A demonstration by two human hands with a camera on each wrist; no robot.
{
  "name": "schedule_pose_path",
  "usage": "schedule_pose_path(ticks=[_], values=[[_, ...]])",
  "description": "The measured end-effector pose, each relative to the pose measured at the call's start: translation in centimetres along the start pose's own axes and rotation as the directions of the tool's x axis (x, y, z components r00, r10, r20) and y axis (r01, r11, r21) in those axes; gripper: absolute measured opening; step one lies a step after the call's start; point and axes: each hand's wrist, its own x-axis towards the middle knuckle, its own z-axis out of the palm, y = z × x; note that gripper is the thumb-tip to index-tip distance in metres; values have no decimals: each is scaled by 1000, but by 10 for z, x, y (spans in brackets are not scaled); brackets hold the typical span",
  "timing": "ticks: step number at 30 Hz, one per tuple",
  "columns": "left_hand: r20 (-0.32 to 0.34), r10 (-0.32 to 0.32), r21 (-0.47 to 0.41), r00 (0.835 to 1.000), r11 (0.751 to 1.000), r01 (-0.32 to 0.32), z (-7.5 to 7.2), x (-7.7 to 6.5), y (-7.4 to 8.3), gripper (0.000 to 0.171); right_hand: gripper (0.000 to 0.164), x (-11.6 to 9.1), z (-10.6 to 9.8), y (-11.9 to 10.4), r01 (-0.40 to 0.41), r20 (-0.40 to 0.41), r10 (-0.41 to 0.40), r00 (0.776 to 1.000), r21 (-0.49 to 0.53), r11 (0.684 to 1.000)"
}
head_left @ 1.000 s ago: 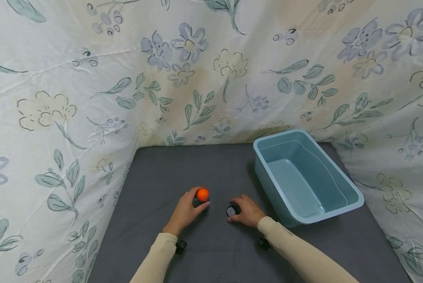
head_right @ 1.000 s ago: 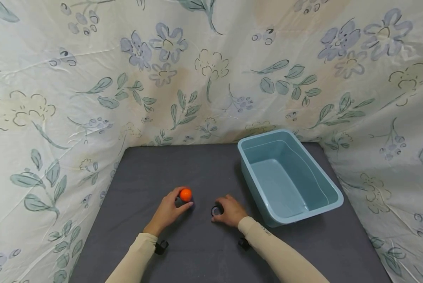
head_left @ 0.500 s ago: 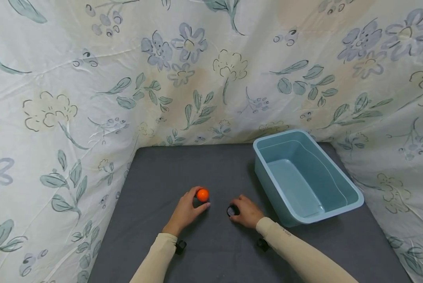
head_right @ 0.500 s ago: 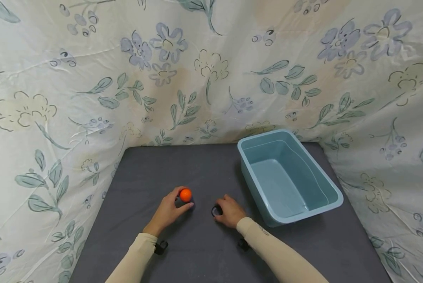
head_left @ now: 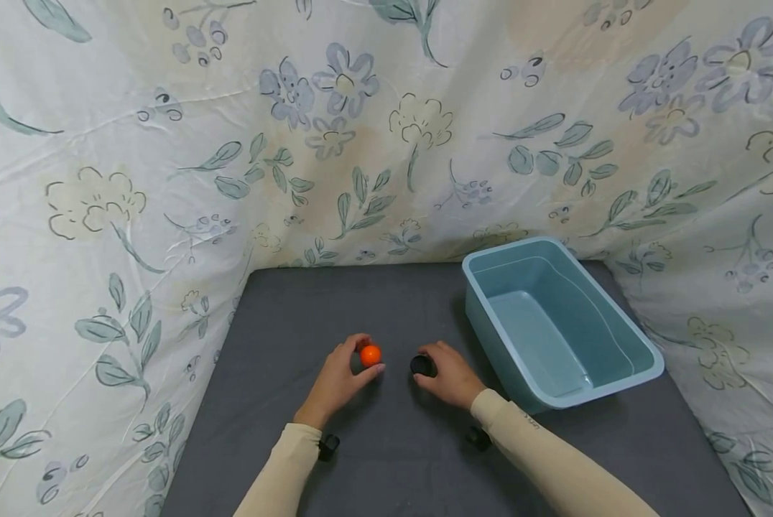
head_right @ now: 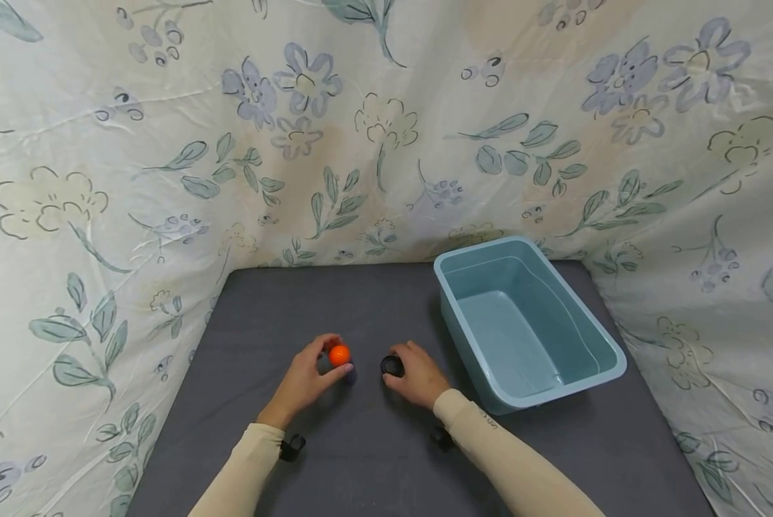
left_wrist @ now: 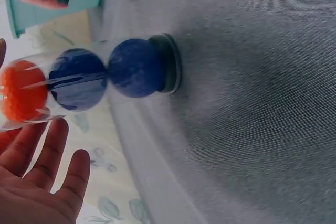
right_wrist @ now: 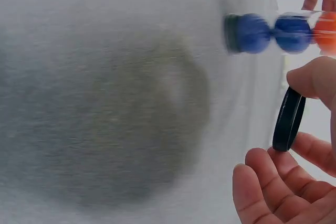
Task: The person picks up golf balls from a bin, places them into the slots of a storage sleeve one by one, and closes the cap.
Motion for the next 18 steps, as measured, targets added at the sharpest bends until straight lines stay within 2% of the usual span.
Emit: schedule_pose_path(ticks=[9, 18], values=[[-29, 103, 18, 994, 995, -102, -17, 0, 13, 59, 46, 5, -10, -26, 26, -36, -26, 999, 10, 1000], [-64, 149, 7, 987, 989, -149, -31, -4, 21, 56, 36, 5, -19, -60, 78, -81, -75, 994, 36, 996]])
